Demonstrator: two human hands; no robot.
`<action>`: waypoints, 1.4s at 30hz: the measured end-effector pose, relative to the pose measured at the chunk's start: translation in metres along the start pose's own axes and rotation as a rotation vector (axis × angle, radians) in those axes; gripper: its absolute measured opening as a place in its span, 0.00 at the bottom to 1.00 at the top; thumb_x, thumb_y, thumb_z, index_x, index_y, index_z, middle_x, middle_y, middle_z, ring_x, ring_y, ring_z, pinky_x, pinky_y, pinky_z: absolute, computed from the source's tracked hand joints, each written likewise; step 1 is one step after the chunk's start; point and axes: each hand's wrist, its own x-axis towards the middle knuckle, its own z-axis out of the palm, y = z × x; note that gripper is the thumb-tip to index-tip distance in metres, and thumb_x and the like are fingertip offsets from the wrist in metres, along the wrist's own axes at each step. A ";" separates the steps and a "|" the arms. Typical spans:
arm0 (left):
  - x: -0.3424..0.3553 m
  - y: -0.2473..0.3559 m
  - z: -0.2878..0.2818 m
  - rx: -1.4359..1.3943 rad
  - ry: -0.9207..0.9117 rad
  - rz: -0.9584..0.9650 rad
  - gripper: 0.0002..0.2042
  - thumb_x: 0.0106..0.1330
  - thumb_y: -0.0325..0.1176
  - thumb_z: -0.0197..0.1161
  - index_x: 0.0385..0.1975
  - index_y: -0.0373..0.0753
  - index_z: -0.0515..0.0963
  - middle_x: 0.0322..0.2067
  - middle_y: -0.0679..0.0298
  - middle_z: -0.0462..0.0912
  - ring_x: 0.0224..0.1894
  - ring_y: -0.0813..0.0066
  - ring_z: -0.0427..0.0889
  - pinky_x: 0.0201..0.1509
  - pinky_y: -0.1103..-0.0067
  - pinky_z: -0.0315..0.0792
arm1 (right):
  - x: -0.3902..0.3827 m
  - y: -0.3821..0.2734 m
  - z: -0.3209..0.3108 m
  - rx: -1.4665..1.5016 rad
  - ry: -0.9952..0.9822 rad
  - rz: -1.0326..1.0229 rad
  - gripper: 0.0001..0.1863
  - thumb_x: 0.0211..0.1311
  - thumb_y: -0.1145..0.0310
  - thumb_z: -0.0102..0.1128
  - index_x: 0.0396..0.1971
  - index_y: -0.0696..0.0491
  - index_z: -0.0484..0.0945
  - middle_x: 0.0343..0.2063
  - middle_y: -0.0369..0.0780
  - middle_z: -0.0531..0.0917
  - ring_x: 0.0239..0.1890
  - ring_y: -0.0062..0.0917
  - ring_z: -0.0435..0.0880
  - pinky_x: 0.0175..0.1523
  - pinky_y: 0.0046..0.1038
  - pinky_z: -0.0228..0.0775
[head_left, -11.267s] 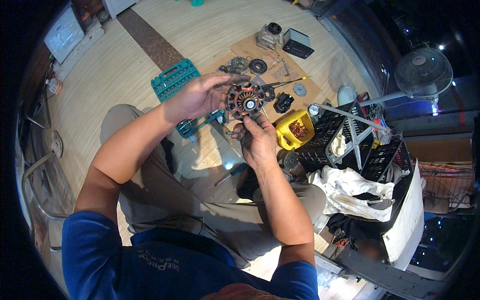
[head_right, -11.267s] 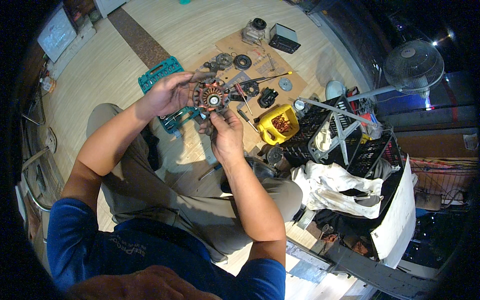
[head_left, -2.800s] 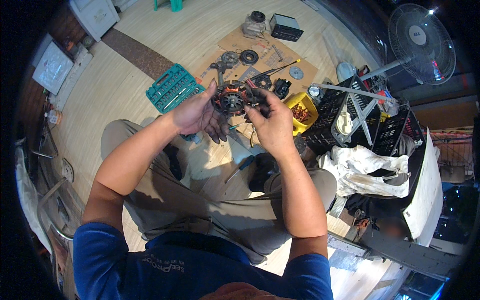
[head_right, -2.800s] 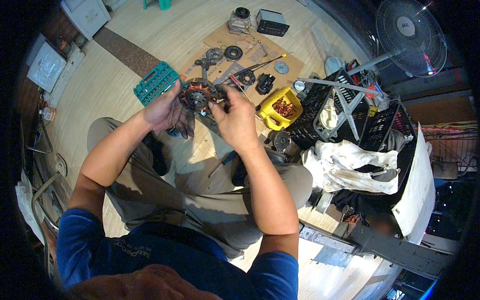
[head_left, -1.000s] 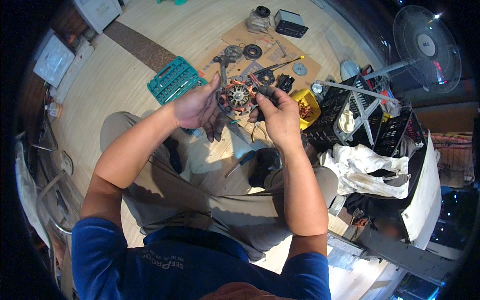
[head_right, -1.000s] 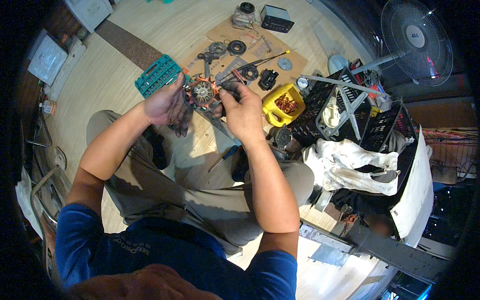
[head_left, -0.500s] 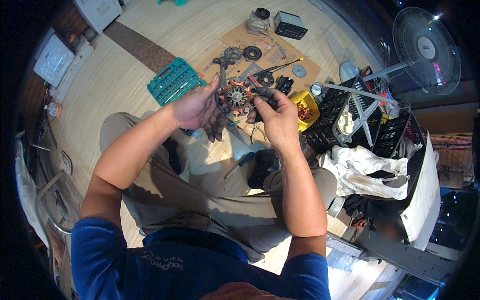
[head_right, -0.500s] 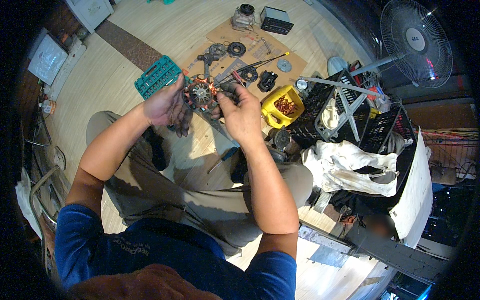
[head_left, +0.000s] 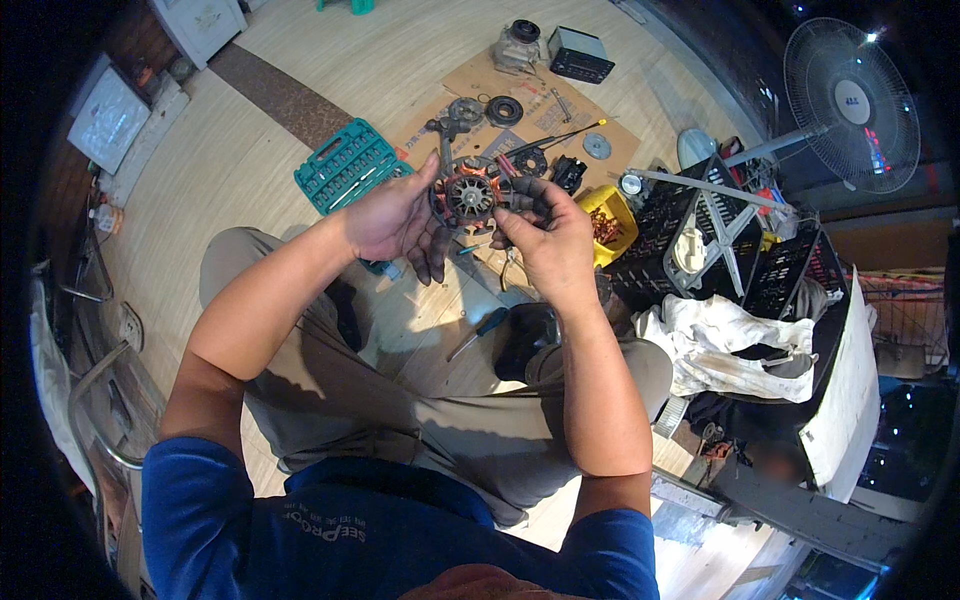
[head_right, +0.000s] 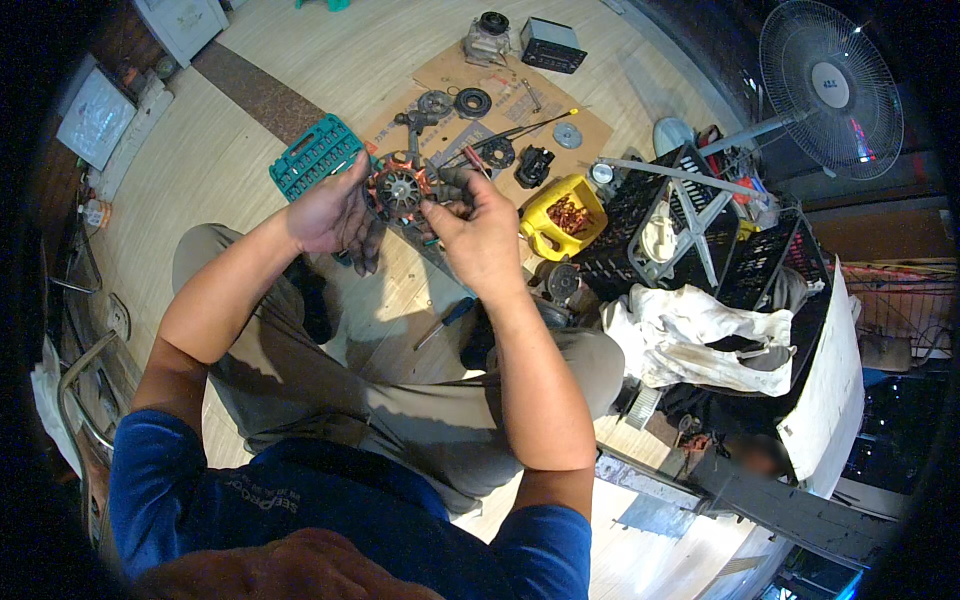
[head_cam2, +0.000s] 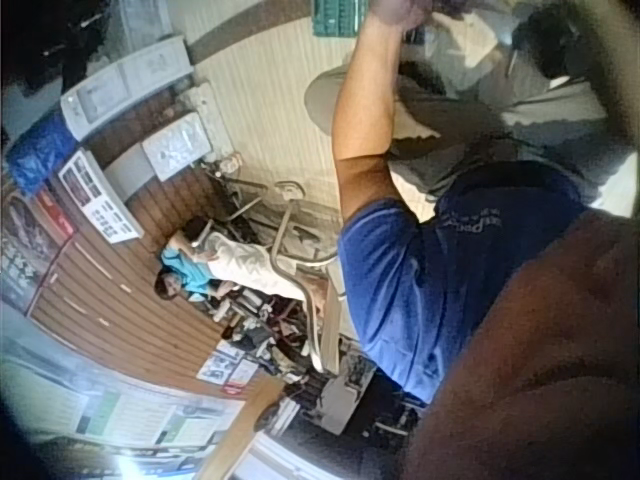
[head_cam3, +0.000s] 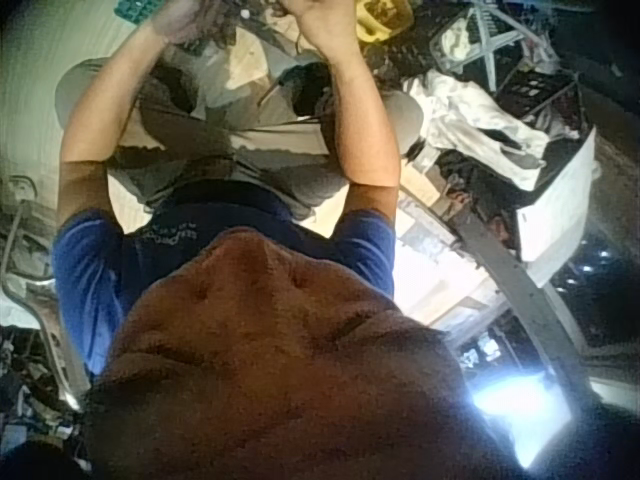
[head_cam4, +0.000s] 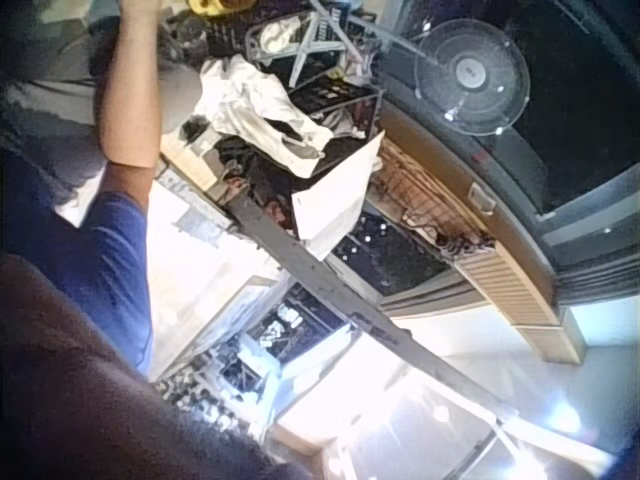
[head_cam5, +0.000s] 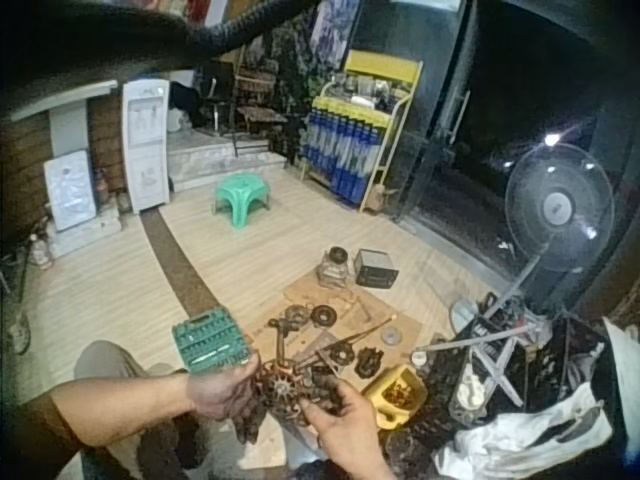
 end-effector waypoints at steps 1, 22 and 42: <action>0.001 0.000 0.001 0.016 -0.030 0.008 0.36 0.68 0.66 0.32 0.62 0.41 0.59 0.26 0.48 0.82 0.22 0.55 0.84 0.25 0.65 0.82 | 0.000 0.003 0.000 -0.044 0.029 -0.021 0.17 0.55 0.79 0.64 0.46 0.63 0.75 0.31 0.38 0.83 0.29 0.15 0.81 0.35 0.21 0.75; -0.002 0.004 0.005 0.096 -0.057 -0.011 0.37 0.68 0.66 0.27 0.54 0.38 0.68 0.25 0.52 0.81 0.27 0.56 0.85 0.27 0.70 0.81 | -0.005 0.002 0.008 -0.400 0.165 -0.268 0.18 0.50 0.75 0.65 0.43 0.62 0.76 0.31 0.47 0.84 0.30 0.31 0.85 0.38 0.28 0.76; -0.002 0.003 0.004 0.129 -0.071 -0.042 0.37 0.69 0.66 0.28 0.50 0.37 0.70 0.25 0.50 0.81 0.29 0.58 0.85 0.30 0.70 0.80 | 0.002 0.026 0.006 -0.233 0.141 -0.163 0.16 0.56 0.75 0.61 0.46 0.61 0.76 0.29 0.43 0.83 0.28 0.20 0.80 0.36 0.24 0.72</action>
